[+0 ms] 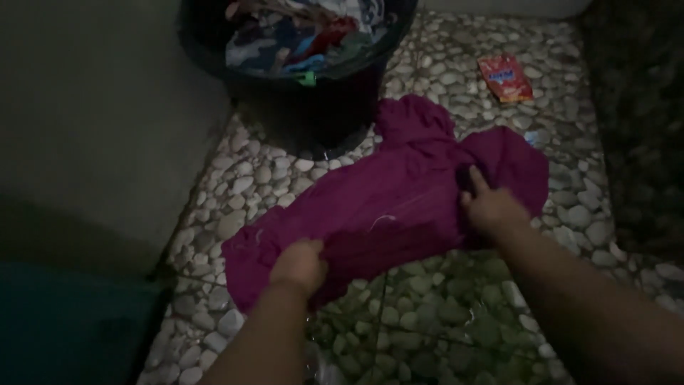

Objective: Washing clothes by hand in a bucket in a bathroom environment.

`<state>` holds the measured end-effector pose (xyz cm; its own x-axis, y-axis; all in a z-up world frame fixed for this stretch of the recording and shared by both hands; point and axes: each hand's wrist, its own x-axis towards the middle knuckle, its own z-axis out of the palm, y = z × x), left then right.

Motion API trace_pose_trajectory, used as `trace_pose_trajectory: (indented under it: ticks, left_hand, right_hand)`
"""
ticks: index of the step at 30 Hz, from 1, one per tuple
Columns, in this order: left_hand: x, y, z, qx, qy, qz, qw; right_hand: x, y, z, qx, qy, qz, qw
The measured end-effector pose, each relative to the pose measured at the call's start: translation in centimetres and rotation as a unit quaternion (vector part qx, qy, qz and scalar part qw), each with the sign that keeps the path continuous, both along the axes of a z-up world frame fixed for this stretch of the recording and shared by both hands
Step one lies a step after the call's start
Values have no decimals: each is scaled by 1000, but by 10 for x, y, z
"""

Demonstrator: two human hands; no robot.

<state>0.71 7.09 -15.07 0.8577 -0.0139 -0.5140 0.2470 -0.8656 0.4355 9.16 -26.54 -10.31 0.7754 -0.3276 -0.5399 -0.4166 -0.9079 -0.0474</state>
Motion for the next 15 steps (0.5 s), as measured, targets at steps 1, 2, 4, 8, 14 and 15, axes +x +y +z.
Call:
trace_pose_trajectory:
  ticks: [1,2,4,8,14,15]
  left_hand:
    - [2,0,-2,9,-21,-9,1000]
    - [3,-1,-4,19,-41,-19,999]
    - [2,-3,-2,25,-44,-23,998]
    - [-2,-1,-8,33,-21,-18,999]
    - [-2,-2,4,24,20,-22,999]
    - [1,-1,-1,24,27,-25,999]
  right_hand:
    - [1,5,-16,53,-24,-17,998]
    - [1,10,-32,107,-47,-33,993]
    - [-35,57,-46,223,-91,42,970]
    - [-76,97,-39,125,-213,474,845]
    - [-9,-40,-30,-83,-21,52,995]
    - [1,-49,-38,-83,-14,50,995]
